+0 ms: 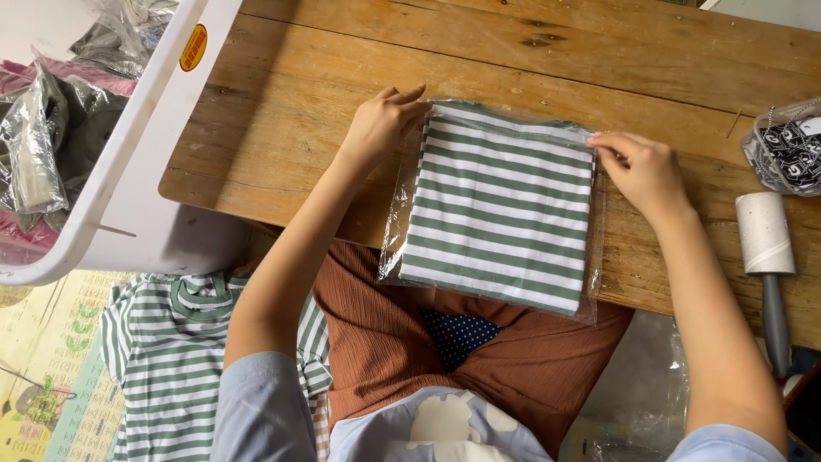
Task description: Folding a striped t-shirt, lint-rolling it, attaching a tag, and placing it into a plastic bag for sale.
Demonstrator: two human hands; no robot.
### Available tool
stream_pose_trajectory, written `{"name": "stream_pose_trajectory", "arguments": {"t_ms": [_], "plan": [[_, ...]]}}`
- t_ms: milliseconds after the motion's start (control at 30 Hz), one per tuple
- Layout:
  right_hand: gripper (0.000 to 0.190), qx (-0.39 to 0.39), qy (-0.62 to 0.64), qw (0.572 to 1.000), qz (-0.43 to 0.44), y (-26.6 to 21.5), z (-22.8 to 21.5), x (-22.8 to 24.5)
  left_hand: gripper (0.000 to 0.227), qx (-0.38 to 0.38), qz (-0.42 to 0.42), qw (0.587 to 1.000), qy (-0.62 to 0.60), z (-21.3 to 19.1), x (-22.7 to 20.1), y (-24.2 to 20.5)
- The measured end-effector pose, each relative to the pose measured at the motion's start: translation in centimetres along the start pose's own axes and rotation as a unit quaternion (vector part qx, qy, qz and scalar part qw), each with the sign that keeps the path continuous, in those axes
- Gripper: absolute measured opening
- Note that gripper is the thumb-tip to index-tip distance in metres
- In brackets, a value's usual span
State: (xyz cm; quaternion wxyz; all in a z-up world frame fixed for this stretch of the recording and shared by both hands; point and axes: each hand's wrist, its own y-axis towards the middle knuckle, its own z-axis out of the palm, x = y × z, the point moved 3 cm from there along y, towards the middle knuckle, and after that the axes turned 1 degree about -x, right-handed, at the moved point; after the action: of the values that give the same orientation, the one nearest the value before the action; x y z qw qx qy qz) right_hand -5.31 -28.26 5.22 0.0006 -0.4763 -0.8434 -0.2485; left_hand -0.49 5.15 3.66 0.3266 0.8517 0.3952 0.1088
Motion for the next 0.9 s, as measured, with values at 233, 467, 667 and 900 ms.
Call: {"name": "stream_pose_trajectory", "arguments": {"t_ms": [233, 467, 667, 900], "plan": [[0.028, 0.088, -0.208, 0.974, 0.029, -1.4, 0.3, 2.5, 0.029, 0.095, 0.035, 0.991, 0.087, 0.6, -0.1, -1.7], [0.053, 0.248, -0.073, 0.933, 0.25, -0.9, -0.8, 4.4, 0.046, 0.081, -0.119, 0.989, -0.024, 2.3, 0.0, -1.1], [0.033, 0.112, 0.014, 0.957, 0.268, -0.7, -0.6, 4.1, 0.022, 0.034, -0.216, 0.972, -0.086, 2.6, 0.9, -1.4], [0.03, 0.025, 0.003, 0.979, 0.203, -1.0, 2.8, -0.3, 0.057, 0.105, -0.266, 0.943, -0.172, 4.4, 2.3, -1.7]]}}
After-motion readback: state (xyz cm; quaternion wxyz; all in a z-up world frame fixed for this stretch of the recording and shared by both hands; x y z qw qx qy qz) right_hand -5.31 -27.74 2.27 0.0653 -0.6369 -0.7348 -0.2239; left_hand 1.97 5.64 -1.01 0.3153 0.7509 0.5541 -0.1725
